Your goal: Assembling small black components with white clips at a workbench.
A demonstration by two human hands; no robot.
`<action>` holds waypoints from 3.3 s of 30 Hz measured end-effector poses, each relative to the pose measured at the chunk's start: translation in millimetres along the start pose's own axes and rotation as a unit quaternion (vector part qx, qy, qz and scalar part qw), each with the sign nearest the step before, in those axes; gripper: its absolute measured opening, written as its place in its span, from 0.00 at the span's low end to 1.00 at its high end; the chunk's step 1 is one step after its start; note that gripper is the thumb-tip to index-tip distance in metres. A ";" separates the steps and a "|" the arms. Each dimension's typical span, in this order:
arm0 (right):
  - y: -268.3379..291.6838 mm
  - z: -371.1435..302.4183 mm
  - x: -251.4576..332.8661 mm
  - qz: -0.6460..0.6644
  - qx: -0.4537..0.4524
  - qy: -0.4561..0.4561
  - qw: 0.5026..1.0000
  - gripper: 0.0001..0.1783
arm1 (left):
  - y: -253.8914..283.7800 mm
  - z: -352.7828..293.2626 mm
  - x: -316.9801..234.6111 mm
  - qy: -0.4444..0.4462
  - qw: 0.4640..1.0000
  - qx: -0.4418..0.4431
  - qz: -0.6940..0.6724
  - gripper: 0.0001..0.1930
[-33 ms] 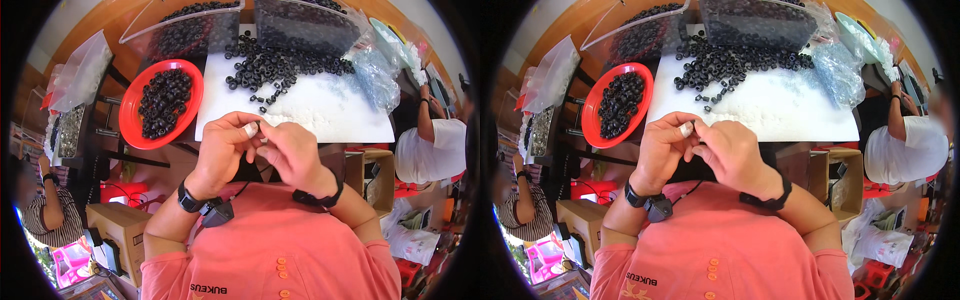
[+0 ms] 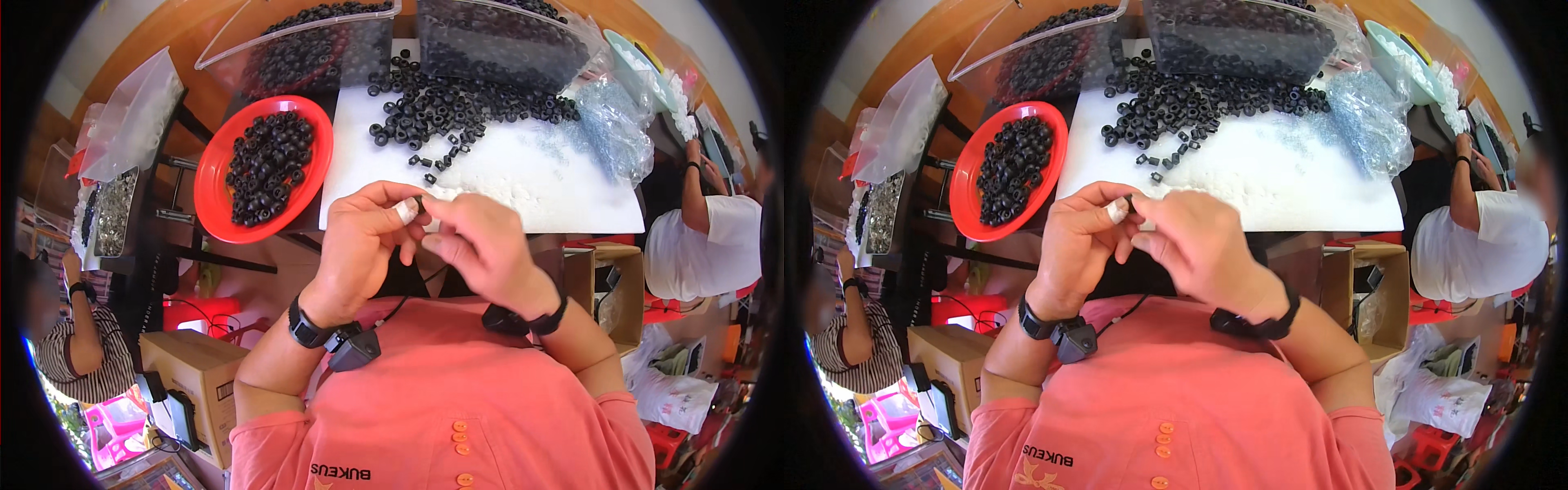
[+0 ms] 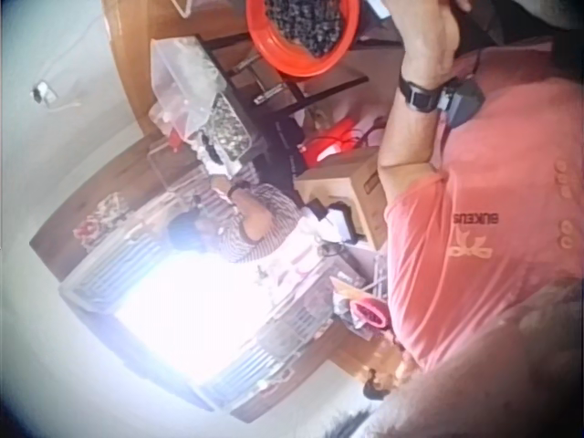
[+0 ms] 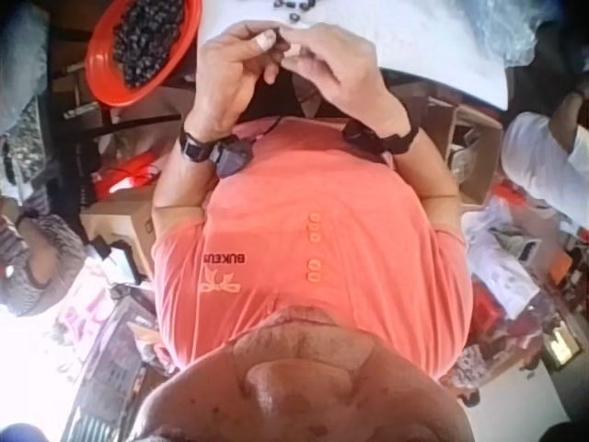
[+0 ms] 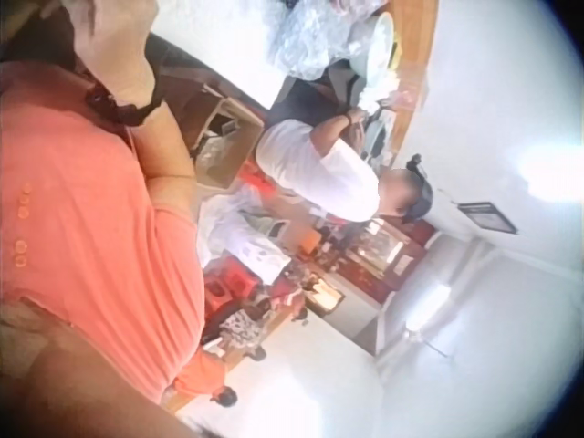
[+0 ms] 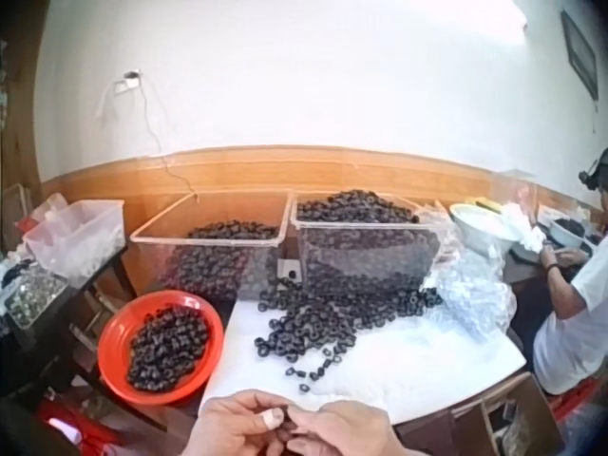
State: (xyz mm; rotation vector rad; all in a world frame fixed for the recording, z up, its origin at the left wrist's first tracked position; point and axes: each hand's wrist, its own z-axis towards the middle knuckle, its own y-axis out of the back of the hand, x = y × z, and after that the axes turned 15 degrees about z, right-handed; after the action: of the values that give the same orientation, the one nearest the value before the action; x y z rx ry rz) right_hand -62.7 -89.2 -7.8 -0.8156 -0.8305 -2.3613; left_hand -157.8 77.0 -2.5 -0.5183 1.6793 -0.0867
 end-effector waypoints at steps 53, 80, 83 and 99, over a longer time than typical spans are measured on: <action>57.9 -1.3 -54.3 -0.402 -0.017 -0.050 0.914 0.06 | -24.9 42.5 7.3 -0.008 0.997 0.073 0.021 0.12; 14.1 -0.7 -28.9 0.094 -0.170 -0.095 0.976 0.06 | -33.5 38.5 15.7 -0.024 0.997 -0.001 0.073 0.09; 16.1 -0.7 -28.9 0.047 -0.164 -0.063 0.983 0.07 | -33.3 38.0 15.4 -0.026 0.997 -0.005 0.070 0.09; 24.2 4.3 -30.0 -0.030 -0.114 -0.048 0.992 0.11 | -39.0 39.3 18.5 -0.023 0.994 -0.034 0.098 0.08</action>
State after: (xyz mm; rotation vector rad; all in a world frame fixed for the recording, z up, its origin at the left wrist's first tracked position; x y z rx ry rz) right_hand -25.3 -95.3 -16.2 -1.0161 -0.6373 -2.5184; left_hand -110.7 44.2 -13.3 -0.4005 1.6845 0.1247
